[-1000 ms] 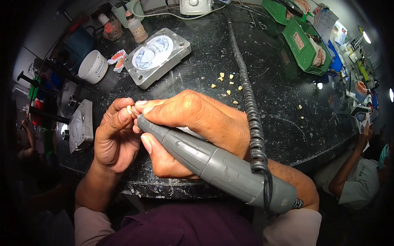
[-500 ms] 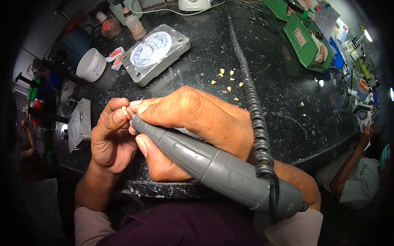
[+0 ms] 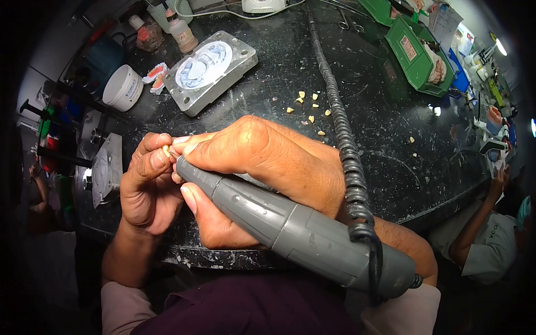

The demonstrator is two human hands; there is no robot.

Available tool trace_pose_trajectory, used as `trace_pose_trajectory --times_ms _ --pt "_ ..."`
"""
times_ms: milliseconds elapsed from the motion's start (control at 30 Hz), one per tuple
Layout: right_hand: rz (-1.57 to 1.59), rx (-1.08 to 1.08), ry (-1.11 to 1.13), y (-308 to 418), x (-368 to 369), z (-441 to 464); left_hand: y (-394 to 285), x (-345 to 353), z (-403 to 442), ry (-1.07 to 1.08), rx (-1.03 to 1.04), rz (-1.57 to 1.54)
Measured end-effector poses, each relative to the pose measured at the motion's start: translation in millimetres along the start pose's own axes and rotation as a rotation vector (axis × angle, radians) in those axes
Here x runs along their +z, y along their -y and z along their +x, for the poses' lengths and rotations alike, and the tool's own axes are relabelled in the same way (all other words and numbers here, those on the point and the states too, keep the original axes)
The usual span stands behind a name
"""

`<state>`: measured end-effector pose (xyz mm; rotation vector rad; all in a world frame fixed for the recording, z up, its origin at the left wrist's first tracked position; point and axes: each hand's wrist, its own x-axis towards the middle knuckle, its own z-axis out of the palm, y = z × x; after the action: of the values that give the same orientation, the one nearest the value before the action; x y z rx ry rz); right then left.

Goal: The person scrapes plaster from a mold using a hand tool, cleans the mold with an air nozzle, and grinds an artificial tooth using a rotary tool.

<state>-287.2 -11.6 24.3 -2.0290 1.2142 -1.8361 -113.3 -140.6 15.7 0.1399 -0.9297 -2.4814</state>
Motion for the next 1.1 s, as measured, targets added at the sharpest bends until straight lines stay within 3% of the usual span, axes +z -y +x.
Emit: trace_pose_trajectory --times_ms 800,900,1100 --pt "0.023 0.028 -0.031 -0.9 3.1 -4.0 -3.0 0.3 -0.9 -0.042 -0.037 0.092" --pt "-0.082 0.019 -0.014 0.1 0.2 -2.0 -0.1 -2.3 1.1 0.008 -0.012 -0.006" --pt "-0.001 0.055 -0.028 1.4 0.1 -3.4 0.2 0.7 0.9 0.003 -0.04 -0.069"
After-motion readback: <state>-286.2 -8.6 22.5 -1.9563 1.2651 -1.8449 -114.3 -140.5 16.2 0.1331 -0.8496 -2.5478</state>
